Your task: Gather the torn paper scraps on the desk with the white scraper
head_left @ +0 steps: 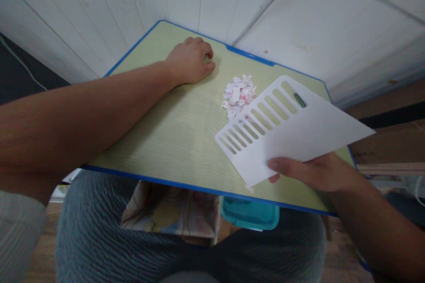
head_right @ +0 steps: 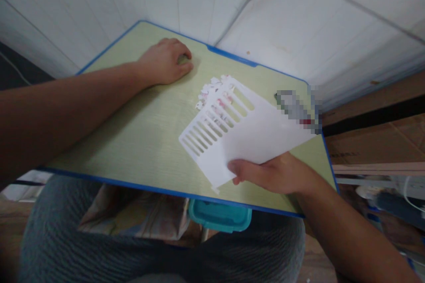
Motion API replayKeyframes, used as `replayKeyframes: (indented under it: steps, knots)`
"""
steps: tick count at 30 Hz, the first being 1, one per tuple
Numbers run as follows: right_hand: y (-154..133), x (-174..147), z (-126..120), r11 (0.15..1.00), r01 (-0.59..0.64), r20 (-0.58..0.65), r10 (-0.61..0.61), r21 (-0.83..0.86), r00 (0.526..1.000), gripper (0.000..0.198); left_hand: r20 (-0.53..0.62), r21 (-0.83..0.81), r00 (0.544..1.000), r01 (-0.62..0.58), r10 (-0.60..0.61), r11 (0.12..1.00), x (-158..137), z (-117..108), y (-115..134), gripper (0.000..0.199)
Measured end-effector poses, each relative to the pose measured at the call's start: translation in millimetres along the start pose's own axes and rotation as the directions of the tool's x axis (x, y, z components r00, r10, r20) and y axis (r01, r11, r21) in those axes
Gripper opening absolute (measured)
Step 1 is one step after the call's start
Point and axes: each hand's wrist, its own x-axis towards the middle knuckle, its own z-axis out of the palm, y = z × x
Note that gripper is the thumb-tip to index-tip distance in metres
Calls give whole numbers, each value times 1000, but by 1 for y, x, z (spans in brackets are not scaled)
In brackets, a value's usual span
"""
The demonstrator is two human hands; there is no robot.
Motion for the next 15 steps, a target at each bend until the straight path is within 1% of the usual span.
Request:
replayKeyframes:
  steps: [2, 3, 11, 13, 14, 15]
  knots:
    - [-4, -1, 0, 1000, -13, 79, 12, 10, 997, 28, -6, -2, 1000, 0, 0, 1000, 0, 0, 0, 37]
    - [-5, -2, 0, 999, -22, 100, 19, 23, 995, 28, -8, -6, 1000, -2, 2, 1000, 0, 0, -1, 37]
    - [-5, -5, 0, 983, -81, 161, 54, 166, 985, 24, -29, -12, 1000, -10, 10, 1000, 1, 3, -2, 35]
    - [-2, -4, 1, 973, -104, 129, 78, 204, 989, 26, -35, -5, 999, -27, 27, 1000, 1, 3, -1, 37]
    - [1, -3, 1, 970, -107, 77, 92, 217, 993, 28, -35, -5, 999, -34, 33, 999, 1, 3, -2, 39]
    - [5, -1, 0, 971, -105, -8, 109, 214, 994, 31, -34, -9, 999, -37, 36, 999, 1, 3, -2, 40]
